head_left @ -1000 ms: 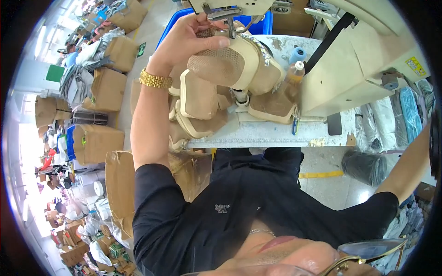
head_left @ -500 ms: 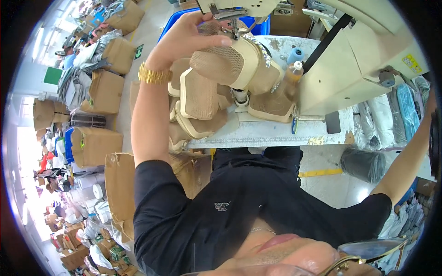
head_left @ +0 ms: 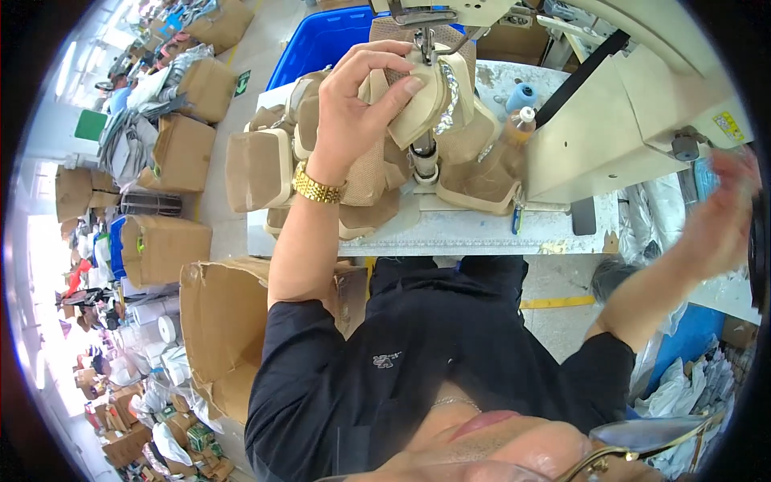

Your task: Sew and bind the edges of mesh fabric components using an industrial sewing machine.

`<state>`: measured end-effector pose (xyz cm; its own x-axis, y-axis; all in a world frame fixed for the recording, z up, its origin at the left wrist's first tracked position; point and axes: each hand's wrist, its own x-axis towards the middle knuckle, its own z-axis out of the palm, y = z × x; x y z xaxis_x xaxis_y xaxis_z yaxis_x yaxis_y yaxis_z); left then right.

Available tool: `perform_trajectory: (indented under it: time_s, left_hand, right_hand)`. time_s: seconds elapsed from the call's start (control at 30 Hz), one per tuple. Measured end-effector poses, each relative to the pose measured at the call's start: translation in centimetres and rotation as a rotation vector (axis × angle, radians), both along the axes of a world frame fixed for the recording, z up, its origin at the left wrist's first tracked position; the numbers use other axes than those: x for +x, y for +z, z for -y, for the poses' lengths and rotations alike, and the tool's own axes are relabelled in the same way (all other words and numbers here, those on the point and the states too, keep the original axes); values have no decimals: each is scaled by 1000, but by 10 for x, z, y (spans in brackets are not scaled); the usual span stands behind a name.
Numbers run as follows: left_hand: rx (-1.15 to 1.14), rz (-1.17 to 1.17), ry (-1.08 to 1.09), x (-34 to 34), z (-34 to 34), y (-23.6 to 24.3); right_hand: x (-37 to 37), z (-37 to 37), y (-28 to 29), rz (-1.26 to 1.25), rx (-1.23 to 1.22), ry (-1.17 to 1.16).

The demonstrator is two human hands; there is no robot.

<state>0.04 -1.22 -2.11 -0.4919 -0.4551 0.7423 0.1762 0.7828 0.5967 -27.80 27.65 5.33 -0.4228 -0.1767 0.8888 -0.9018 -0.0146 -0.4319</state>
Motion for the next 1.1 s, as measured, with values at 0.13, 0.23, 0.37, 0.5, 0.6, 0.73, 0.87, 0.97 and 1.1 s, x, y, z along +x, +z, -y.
perform_trajectory:
  time_s: [0.13,0.23,0.37,0.5,0.6,0.73,0.87,0.97,1.1]
  left_hand:
    - [35,27,-101,-3,11,-1]
    - [155,5,-248,-9,14,5]
    - [197,75,-290,-9,17,10]
    - [137,151,-209,-1,17,12]
    - [-10,234,-194,1,13,12]
    - [29,205,-237,-1,19,11]
    - [44,226,-257,-1,23,11]
    - [96,223,-284,0,22,12]
    - [169,226,-317,0,24,15]
  right_hand:
    - [97,102,-25,389,196,758]
    - [109,150,-32,565,352,769]
    - [110,165,-51,489,468,562]
    - [146,134,-61,813,531,706]
    - [168,144,-98,777,287,829]
    - [183,164,-117,854,172,908]
    - [183,172,-122,845,158,875]
    - [182,172,-116,758,225,772]
    - [184,173,-110,752,182,792]
